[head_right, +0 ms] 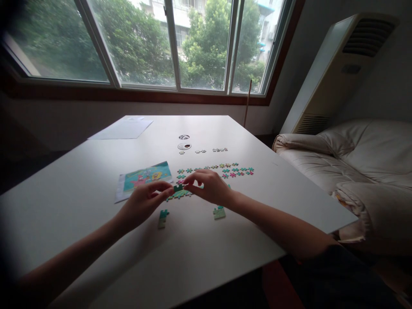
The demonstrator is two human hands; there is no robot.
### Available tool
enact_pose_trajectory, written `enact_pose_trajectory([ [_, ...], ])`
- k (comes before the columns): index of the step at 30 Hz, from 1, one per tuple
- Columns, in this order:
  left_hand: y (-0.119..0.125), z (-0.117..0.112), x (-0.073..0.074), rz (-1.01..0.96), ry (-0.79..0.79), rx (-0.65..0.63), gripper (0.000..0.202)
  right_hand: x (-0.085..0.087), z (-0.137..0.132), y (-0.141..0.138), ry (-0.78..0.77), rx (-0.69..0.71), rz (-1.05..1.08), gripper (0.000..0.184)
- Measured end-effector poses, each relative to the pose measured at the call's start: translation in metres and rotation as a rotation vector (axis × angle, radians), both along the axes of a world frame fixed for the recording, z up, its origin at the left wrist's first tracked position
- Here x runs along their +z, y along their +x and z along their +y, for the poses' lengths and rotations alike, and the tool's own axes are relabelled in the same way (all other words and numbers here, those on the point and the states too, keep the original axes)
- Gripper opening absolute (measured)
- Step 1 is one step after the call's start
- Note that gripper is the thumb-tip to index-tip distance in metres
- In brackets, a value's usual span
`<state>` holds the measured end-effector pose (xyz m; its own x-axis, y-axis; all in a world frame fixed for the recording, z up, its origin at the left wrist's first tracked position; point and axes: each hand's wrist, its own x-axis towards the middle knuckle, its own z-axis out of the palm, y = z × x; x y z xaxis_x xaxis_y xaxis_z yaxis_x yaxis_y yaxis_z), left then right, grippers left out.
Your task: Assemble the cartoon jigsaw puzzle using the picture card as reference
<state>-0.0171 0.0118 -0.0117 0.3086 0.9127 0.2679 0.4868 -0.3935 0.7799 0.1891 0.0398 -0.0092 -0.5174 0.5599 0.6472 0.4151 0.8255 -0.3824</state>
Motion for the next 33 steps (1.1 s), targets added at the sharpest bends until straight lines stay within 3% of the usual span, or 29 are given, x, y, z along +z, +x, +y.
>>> enact_pose_trajectory([
  [8, 0.000, -0.001, -0.001, 0.026, 0.045, -0.010, 0.027, -0.001, 0.002, 0.002, 0.073, 0.040, -0.004, 0.011],
  [13, -0.015, 0.001, 0.001, 0.128, 0.161, -0.004, 0.022, 0.005, 0.017, 0.019, 0.123, -0.090, 0.046, 0.010],
  [15, -0.022, 0.002, 0.002, 0.253, 0.295, -0.009, 0.022, 0.008, 0.026, 0.029, 0.128, -0.148, 0.091, 0.010],
  [18, -0.032, 0.004, 0.004, 0.355, 0.372, 0.010, 0.024, 0.010, 0.037, 0.043, 0.132, -0.230, 0.142, 0.012],
  [25, -0.041, 0.010, 0.007, 0.431, 0.383, 0.041, 0.026, 0.010, 0.042, 0.049, 0.105, -0.286, 0.129, 0.017],
  [33, -0.051, 0.017, 0.003, 0.587, 0.239, -0.064, 0.030, 0.003, 0.055, 0.051, 0.058, -0.258, 0.043, 0.017],
])
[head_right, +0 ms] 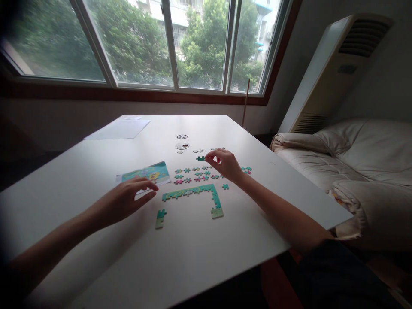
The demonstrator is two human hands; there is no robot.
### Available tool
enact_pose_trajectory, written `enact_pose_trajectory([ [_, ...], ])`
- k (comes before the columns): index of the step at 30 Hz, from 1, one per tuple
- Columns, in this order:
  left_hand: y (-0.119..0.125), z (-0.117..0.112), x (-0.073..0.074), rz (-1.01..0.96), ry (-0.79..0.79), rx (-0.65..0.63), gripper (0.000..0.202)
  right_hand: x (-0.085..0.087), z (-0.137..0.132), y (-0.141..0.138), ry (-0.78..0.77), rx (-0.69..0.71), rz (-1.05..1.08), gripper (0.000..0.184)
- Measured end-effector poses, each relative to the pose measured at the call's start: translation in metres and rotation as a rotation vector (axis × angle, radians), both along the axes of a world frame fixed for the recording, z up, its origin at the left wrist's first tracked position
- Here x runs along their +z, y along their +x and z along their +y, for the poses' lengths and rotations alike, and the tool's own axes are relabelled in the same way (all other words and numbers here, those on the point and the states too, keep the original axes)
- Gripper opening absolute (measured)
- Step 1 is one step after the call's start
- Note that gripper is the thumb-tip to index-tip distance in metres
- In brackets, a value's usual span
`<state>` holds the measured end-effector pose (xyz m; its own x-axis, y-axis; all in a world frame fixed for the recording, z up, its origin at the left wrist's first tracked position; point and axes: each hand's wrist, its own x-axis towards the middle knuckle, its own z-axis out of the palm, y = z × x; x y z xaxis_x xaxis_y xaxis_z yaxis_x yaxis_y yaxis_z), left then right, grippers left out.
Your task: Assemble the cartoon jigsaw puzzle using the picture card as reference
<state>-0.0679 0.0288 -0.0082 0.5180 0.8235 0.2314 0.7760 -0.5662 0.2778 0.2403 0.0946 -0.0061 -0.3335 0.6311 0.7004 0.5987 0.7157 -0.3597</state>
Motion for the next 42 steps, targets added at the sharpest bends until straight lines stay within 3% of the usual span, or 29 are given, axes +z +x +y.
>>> enact_pose_trajectory([
  [9, -0.003, 0.001, -0.001, 0.020, -0.062, 0.013, 0.038, -0.008, 0.073, 0.002, -0.405, -0.172, -0.287, 0.019],
  [16, -0.006, 0.001, -0.006, 0.040, -0.026, 0.016, 0.034, -0.019, 0.100, -0.001, -0.502, -0.250, -0.329, 0.019],
  [21, -0.005, 0.000, -0.005, 0.040, -0.050, 0.014, 0.034, -0.013, 0.087, 0.002, -0.512, -0.254, -0.343, 0.021],
  [26, -0.005, 0.000, 0.000, 0.058, -0.072, -0.002, 0.033, 0.000, 0.053, 0.018, -0.543, -0.157, -0.393, 0.022],
  [33, -0.013, -0.007, -0.005, 0.055, -0.042, -0.003, 0.032, 0.015, 0.012, 0.044, -0.727, 0.021, -0.555, 0.026],
  [42, -0.017, -0.019, -0.012, 0.023, -0.028, -0.124, 0.026, 0.022, -0.003, 0.044, -0.932, 0.152, -0.647, 0.030],
])
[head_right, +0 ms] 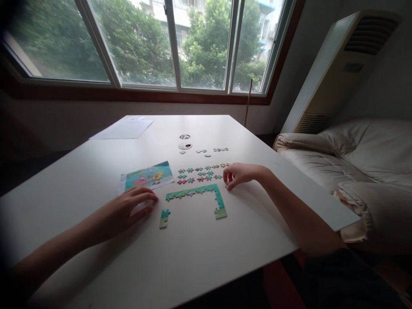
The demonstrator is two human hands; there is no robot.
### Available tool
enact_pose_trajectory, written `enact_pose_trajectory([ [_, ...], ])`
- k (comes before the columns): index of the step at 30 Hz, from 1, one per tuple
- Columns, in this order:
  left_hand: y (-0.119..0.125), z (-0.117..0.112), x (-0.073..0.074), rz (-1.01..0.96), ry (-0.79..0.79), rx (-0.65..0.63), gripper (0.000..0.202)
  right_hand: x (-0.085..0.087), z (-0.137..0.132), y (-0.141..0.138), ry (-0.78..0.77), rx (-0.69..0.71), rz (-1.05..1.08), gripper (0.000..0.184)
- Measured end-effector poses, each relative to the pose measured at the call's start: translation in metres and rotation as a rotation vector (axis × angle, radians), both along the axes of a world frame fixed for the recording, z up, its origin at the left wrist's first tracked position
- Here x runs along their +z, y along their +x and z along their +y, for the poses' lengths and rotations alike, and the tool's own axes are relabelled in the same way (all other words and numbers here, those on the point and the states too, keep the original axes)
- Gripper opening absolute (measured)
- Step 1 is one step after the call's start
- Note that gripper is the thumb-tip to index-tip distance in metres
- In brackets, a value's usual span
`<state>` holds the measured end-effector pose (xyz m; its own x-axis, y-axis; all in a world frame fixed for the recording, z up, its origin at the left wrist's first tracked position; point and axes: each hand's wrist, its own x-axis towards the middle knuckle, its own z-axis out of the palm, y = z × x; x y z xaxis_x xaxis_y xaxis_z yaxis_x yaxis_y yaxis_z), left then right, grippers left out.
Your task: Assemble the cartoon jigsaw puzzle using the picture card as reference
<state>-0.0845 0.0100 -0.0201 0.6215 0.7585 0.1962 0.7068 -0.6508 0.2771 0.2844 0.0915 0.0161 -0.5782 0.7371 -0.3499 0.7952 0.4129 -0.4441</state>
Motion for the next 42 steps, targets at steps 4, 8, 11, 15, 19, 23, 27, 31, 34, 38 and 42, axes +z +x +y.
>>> enact_pose_trajectory([
  [4, 0.003, -0.002, 0.000, 0.003, 0.011, -0.016, 0.026, -0.002, -0.001, -0.004, -0.027, 0.005, -0.016, 0.023],
  [8, 0.005, -0.004, 0.001, 0.023, 0.013, -0.021, 0.025, -0.002, -0.001, -0.003, -0.018, 0.022, -0.003, 0.021],
  [11, 0.007, -0.006, 0.002, 0.020, 0.010, -0.041, 0.024, 0.001, -0.003, -0.006, 0.003, 0.051, 0.078, 0.021],
  [15, 0.010, -0.009, 0.002, 0.029, 0.023, -0.055, 0.023, 0.004, -0.005, -0.014, 0.024, 0.106, 0.210, 0.030],
  [19, 0.014, -0.011, 0.002, 0.027, 0.045, -0.048, 0.022, 0.000, -0.007, -0.025, 0.054, 0.111, 0.333, 0.028],
  [23, 0.019, -0.014, 0.002, 0.012, 0.047, -0.091, 0.018, -0.004, -0.014, -0.037, 0.167, 0.090, 0.436, 0.024],
  [27, 0.023, -0.017, 0.003, -0.016, 0.045, -0.143, 0.019, -0.005, -0.023, -0.049, 0.203, 0.070, 0.467, 0.021],
  [31, 0.026, -0.018, 0.004, -0.058, 0.026, -0.167, 0.018, -0.008, -0.035, -0.063, 0.204, 0.055, 0.511, 0.016],
  [34, 0.027, -0.018, 0.002, -0.097, -0.003, -0.177, 0.017, -0.014, -0.045, -0.075, 0.152, 0.058, 0.566, 0.014],
  [38, 0.029, -0.017, 0.000, -0.214, -0.012, -0.115, 0.016, -0.022, -0.055, -0.090, 0.017, 0.037, 0.662, 0.015],
  [42, 0.037, -0.019, 0.003, -0.332, -0.029, -0.039, 0.013, -0.028, -0.063, -0.103, -0.045, -0.024, 0.778, 0.018],
])
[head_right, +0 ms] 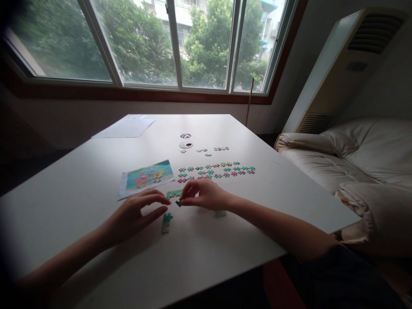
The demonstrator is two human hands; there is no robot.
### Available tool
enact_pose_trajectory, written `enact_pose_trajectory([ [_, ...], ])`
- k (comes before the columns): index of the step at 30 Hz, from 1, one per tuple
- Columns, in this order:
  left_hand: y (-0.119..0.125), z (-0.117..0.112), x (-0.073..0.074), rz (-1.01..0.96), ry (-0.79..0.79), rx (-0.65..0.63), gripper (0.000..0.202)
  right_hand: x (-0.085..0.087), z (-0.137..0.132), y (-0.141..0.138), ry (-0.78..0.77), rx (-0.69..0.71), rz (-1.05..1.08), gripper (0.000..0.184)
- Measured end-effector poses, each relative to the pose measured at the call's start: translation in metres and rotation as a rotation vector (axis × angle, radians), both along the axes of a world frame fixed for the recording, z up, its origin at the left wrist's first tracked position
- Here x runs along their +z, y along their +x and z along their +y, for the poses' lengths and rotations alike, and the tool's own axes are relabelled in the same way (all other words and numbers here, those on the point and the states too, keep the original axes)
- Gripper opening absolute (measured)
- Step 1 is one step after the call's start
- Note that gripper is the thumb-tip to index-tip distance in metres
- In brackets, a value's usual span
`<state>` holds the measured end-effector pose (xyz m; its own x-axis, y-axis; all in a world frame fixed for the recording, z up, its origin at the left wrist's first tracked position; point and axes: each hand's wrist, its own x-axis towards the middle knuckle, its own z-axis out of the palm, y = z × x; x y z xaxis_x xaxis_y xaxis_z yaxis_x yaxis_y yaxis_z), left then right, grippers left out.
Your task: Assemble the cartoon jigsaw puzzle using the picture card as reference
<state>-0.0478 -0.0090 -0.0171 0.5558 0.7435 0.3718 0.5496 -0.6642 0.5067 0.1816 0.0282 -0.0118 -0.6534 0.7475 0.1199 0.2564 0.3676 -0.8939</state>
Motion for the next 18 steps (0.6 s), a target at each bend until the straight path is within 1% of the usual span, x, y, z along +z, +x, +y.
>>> enact_pose_trajectory([
  [6, 0.013, -0.005, 0.004, -0.073, -0.029, 0.036, 0.016, -0.005, -0.012, -0.013, -0.032, -0.060, 0.116, 0.023],
  [11, 0.016, -0.008, 0.004, -0.098, -0.059, 0.063, 0.016, -0.007, -0.015, -0.016, 0.014, -0.113, 0.102, 0.021],
  [14, 0.016, -0.007, 0.004, -0.109, -0.074, 0.092, 0.016, -0.005, -0.015, -0.015, 0.107, -0.133, 0.051, 0.018],
  [18, 0.015, -0.004, 0.004, -0.131, -0.096, 0.139, 0.017, -0.003, -0.015, -0.013, 0.330, -0.149, -0.029, 0.011],
])
